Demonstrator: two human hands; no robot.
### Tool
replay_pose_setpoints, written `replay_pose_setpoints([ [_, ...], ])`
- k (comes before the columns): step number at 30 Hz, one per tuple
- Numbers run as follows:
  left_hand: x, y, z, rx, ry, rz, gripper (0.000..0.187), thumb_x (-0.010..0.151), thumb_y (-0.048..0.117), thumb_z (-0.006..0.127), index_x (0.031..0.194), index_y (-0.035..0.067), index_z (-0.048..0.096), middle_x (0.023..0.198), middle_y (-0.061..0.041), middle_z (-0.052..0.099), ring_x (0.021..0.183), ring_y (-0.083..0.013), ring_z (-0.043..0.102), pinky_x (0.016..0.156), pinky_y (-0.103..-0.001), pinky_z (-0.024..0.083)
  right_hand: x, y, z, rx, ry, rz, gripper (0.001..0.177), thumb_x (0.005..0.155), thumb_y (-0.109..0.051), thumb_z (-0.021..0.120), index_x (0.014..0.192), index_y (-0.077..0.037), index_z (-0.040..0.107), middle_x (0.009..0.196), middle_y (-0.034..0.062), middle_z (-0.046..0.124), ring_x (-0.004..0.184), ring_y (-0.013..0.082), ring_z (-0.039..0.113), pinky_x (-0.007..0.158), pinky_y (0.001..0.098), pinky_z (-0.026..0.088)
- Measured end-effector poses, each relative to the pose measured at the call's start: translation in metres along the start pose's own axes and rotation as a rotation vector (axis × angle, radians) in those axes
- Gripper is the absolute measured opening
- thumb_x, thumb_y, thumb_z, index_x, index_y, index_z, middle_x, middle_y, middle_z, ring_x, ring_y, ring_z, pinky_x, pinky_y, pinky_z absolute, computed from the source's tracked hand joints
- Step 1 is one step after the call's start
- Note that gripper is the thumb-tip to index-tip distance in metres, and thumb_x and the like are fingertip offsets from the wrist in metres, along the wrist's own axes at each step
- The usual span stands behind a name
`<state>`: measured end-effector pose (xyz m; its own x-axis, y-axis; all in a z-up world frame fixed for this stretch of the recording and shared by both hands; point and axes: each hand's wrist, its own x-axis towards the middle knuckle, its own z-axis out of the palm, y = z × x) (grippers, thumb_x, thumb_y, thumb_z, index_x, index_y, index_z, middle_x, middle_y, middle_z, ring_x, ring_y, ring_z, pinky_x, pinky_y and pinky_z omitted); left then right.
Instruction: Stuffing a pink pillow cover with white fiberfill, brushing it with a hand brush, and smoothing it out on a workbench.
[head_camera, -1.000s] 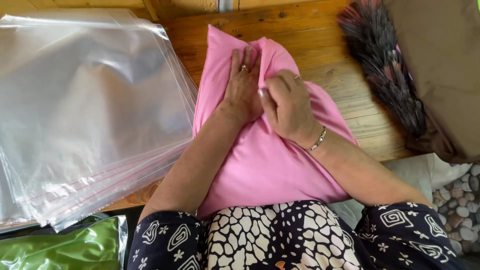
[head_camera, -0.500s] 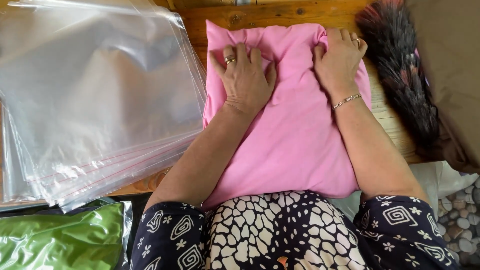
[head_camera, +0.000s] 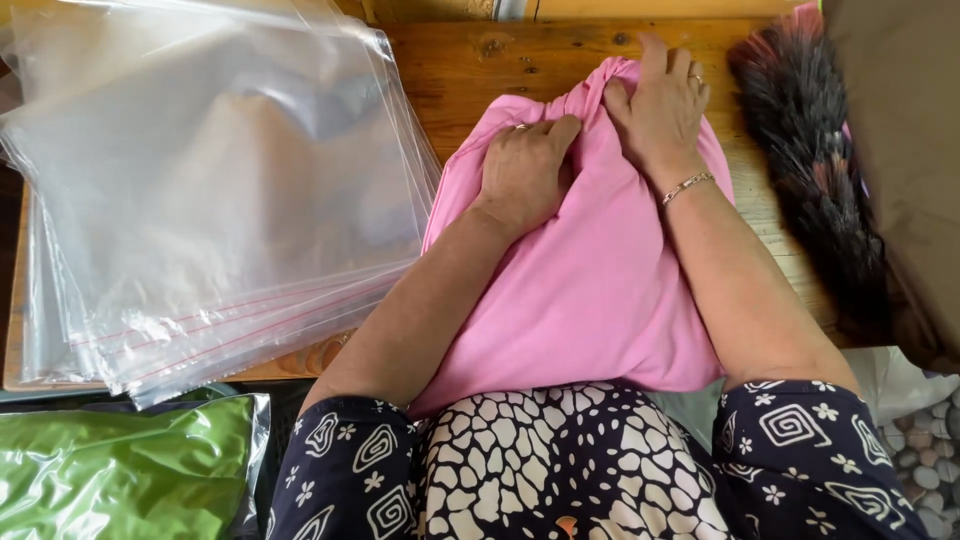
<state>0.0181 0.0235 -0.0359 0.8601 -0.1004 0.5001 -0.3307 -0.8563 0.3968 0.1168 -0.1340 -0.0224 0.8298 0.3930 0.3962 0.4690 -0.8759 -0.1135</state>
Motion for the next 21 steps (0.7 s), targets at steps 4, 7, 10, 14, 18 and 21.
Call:
replay_pose_setpoints([
  [4,0.004,0.005,-0.018,0.022,-0.008,-0.17,0.028,0.075,0.008,0.05,0.103,0.008,0.053,0.09,-0.012,0.065,0.076,-0.0303,0.064,0.063,-0.047,0.05,-0.005,-0.015,0.002,0.087,-0.09,-0.175,0.027,0.094,-0.019,0.063,0.119,-0.008,0.057,0.102,0.0099,0.066,0.095,0.0281,0.063,0.09,0.0638,0.039],
  [7,0.008,-0.006,-0.022,0.133,0.052,-0.388,0.04,0.075,0.035,0.061,0.103,0.011,0.045,0.112,-0.014,0.051,0.103,-0.0315,0.051,0.095,-0.047,0.038,-0.039,-0.055,-0.052,0.308,0.09,-0.281,0.017,0.077,-0.009,0.057,0.09,-0.002,0.048,0.077,0.0124,0.053,0.063,0.0289,0.049,0.058,0.042,0.04],
  [10,0.005,-0.004,-0.028,0.197,0.427,-0.283,0.043,0.065,0.031,0.065,0.096,0.006,0.048,0.109,-0.015,0.046,0.099,-0.035,0.045,0.092,-0.048,0.037,-0.038,-0.034,-0.041,0.293,0.207,-0.327,0.021,0.076,-0.002,0.06,0.094,-0.002,0.05,0.086,0.0121,0.059,0.072,0.0253,0.056,0.063,0.0377,0.043],
  [14,0.002,0.02,-0.052,0.34,0.459,-0.118,0.039,0.09,0.045,0.043,0.083,0.008,0.051,0.088,-0.013,0.049,0.079,-0.0273,0.044,0.072,-0.043,0.038,-0.009,0.038,-0.019,0.206,0.152,-0.074,0.012,0.083,-0.003,0.061,0.092,-0.006,0.053,0.086,0.0102,0.058,0.076,0.0297,0.053,0.064,0.0416,0.042],
  [18,-0.005,0.031,-0.028,0.383,-0.113,-0.301,0.047,0.083,0.051,0.052,0.086,0.007,0.066,0.085,-0.013,0.065,0.079,-0.032,0.06,0.079,-0.05,0.038,-0.012,0.064,-0.007,0.145,0.138,0.095,0.023,0.101,-0.026,0.057,0.088,-0.006,0.06,0.084,0.0138,0.06,0.071,0.0365,0.057,0.058,0.0495,0.041],
  [21,-0.004,0.048,-0.021,0.361,-0.451,-0.24,0.055,0.085,0.04,0.037,0.119,-0.003,0.037,0.119,-0.024,0.041,0.109,-0.0397,0.039,0.09,-0.056,0.022,-0.022,0.026,-0.019,0.243,0.116,-0.013,0.033,0.106,-0.033,0.046,0.093,-0.004,0.055,0.082,0.0178,0.062,0.07,0.0419,0.057,0.056,0.051,0.038],
])
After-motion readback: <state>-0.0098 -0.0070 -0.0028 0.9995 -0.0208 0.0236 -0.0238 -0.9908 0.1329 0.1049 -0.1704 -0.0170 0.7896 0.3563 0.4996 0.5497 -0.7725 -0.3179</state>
